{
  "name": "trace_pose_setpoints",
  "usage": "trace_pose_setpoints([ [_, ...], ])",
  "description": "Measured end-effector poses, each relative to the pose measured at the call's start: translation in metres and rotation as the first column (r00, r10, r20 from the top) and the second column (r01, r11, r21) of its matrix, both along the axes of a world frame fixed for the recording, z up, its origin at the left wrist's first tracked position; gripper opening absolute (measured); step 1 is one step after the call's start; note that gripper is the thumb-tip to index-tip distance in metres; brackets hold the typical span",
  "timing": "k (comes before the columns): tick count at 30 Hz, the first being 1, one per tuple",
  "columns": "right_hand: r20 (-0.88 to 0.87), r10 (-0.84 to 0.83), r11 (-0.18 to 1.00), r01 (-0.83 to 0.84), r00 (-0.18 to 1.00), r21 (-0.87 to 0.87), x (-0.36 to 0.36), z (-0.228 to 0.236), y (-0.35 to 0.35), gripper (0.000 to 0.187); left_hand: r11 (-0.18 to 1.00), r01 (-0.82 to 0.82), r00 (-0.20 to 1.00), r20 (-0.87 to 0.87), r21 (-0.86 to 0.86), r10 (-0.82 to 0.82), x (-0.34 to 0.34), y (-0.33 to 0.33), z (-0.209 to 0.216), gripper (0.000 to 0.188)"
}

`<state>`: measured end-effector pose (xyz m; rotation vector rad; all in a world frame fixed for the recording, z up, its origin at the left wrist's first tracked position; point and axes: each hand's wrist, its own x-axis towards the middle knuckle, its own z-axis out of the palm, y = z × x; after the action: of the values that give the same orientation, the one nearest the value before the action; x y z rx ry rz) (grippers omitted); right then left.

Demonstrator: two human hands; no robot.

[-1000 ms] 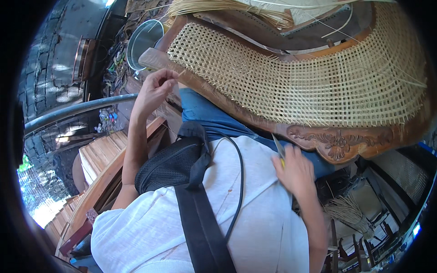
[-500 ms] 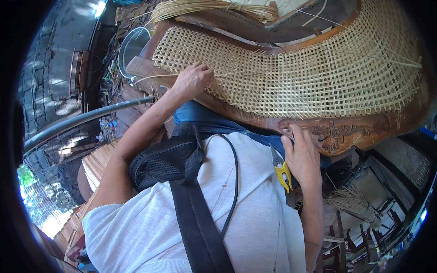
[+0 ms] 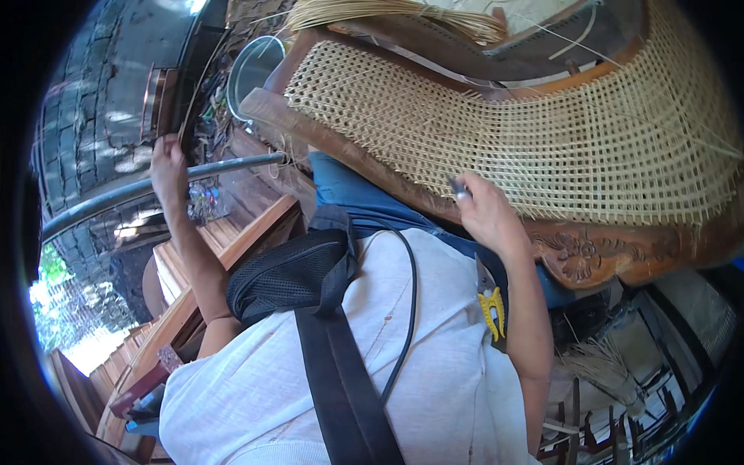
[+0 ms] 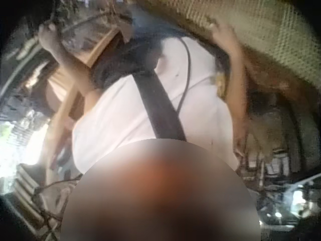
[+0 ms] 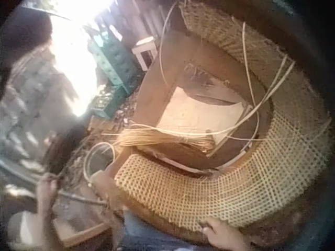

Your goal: Repairing the cane webbing on a wooden chair seat using rattan strips and tools.

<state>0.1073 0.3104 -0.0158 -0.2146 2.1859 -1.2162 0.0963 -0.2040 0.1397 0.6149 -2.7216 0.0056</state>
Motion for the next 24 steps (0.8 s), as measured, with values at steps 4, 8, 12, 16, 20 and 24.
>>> trace_pose_setpoints([
  [4, -0.017, 0.008, 0.987, -0.011, 1.000, -0.161, -0.051, -0.012, -0.055, 0.022, 0.985, 0.107, 0.994, 0.009, -0.132, -0.107, 0.038, -0.006, -0.006, 0.013],
  [8, -0.141, 0.060, 0.986, -0.081, 0.988, -0.149, -0.090, -0.011, -0.128, 0.024, 0.763, 0.251, 0.937, 0.049, 0.595, -0.346, -0.008, 0.102, -0.028, 0.010],
  [12, -0.219, 0.134, 0.988, -0.146, 0.966, -0.040, -0.100, 0.008, -0.169, 0.026, 0.728, 0.317, 0.813, 0.221, 0.608, -0.538, -0.049, 0.134, -0.057, 0.012],
  [16, -0.236, 0.236, 0.970, -0.241, 0.943, 0.009, -0.109, 0.015, -0.188, 0.020, 0.731, 0.348, 0.766, 0.271, 0.588, -0.582, -0.058, 0.123, -0.070, 0.018],
  [20, -0.247, 0.304, 0.952, -0.281, 0.920, 0.124, -0.123, 0.020, -0.201, 0.023, 0.738, 0.312, 0.767, 0.300, 0.598, -0.567, -0.061, 0.115, -0.074, 0.019],
  [24, -0.189, 0.406, 0.906, -0.367, 0.894, 0.211, -0.139, 0.035, -0.210, 0.025, 0.696, 0.272, 0.807, 0.237, 0.665, -0.541, -0.062, 0.105, -0.082, 0.023],
])
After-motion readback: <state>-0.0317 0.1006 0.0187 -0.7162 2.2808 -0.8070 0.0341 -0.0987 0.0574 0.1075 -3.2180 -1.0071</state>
